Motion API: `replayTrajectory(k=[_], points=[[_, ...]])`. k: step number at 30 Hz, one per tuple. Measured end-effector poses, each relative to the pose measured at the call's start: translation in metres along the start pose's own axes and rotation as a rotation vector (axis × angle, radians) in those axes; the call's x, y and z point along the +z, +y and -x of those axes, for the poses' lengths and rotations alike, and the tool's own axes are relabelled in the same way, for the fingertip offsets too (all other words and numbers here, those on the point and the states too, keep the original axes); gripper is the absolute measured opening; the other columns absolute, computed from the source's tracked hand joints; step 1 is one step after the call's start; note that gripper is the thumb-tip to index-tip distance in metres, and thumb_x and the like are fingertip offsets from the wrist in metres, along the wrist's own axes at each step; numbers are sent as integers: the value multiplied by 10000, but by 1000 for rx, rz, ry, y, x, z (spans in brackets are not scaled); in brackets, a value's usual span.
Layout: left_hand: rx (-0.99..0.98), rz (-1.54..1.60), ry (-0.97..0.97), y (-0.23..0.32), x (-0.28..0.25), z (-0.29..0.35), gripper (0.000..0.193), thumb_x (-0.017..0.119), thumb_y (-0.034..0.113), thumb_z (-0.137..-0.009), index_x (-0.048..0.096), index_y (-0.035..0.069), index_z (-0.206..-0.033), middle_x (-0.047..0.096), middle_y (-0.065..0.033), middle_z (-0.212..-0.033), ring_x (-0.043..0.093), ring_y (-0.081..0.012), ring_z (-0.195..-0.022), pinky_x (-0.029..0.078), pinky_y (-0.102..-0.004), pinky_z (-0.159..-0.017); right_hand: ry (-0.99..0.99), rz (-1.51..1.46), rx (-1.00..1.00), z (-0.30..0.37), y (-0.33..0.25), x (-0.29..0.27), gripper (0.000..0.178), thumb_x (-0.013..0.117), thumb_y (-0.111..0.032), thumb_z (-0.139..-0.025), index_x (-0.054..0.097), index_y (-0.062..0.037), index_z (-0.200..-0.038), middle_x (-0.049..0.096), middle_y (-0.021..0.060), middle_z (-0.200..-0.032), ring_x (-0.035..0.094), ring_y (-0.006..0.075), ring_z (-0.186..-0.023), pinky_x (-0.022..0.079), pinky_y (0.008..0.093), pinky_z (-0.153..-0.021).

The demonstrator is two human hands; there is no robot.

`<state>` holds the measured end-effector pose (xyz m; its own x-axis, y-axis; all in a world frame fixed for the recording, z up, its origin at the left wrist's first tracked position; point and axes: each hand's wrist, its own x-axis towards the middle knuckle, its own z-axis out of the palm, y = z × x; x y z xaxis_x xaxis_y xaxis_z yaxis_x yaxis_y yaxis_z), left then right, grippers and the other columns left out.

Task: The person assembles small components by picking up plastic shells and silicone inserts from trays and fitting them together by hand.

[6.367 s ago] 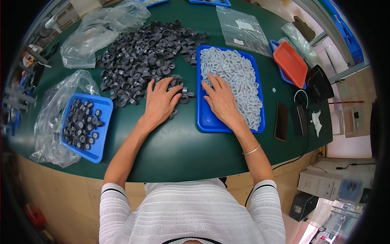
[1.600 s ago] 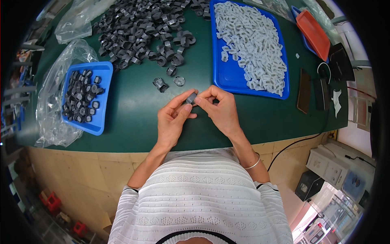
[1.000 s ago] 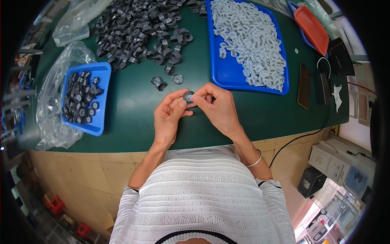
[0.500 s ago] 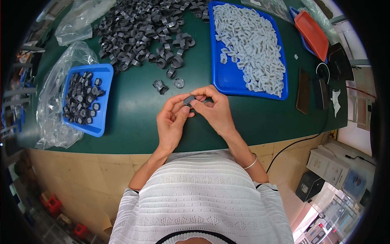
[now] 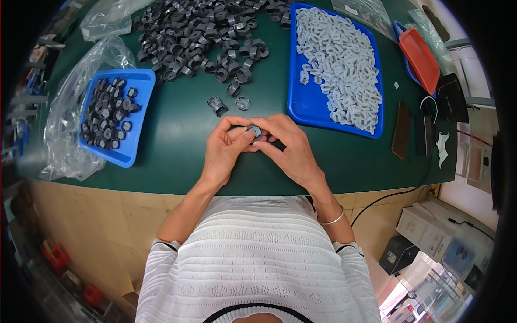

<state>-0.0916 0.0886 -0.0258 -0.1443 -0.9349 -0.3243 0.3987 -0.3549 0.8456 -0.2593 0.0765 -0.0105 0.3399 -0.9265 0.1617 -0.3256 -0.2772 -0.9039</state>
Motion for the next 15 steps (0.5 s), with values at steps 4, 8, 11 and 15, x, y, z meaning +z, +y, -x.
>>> replayTrajectory(k=[4, 8, 11, 15], points=[[-99, -122, -143, 12, -9, -6, 218, 579, -10, -925, 500, 8, -1127, 682, -94, -941, 642, -100, -836, 528, -220, -699, -33, 258, -198, -3, 1, -8, 338, 737, -33, -751, 654, -39, -1079, 610, 81, -899, 586, 234, -802, 483, 311, -690], [-186, -305, -262, 29, -7, -6, 225, 589, -29, -905, 510, 19, -1111, 678, -61, -881, 623, -68, -791, 488, -202, -646, -53, 266, -260, 2, 0, -8, 376, 767, -61, -718, 643, -41, -1073, 596, 78, -837, 570, 262, -767, 474, 345, -673], [-55, -420, -252, 13, -12, -8, 217, 592, -30, -897, 518, 16, -1097, 670, -39, -846, 614, -59, -757, 481, -197, -655, -67, 268, -268, 3, 5, -6, 369, 771, -57, -712, 644, -45, -1059, 580, 75, -818, 559, 251, -744, 466, 351, -655], [-141, -282, -253, 18, -8, -9, 196, 597, -21, -895, 526, 20, -1073, 658, -22, -821, 597, -49, -738, 470, -193, -648, -111, 140, -146, 1, 10, -8, 344, 769, -37, -711, 654, -61, -1034, 561, 60, -793, 544, 230, -730, 448, 347, -634]])
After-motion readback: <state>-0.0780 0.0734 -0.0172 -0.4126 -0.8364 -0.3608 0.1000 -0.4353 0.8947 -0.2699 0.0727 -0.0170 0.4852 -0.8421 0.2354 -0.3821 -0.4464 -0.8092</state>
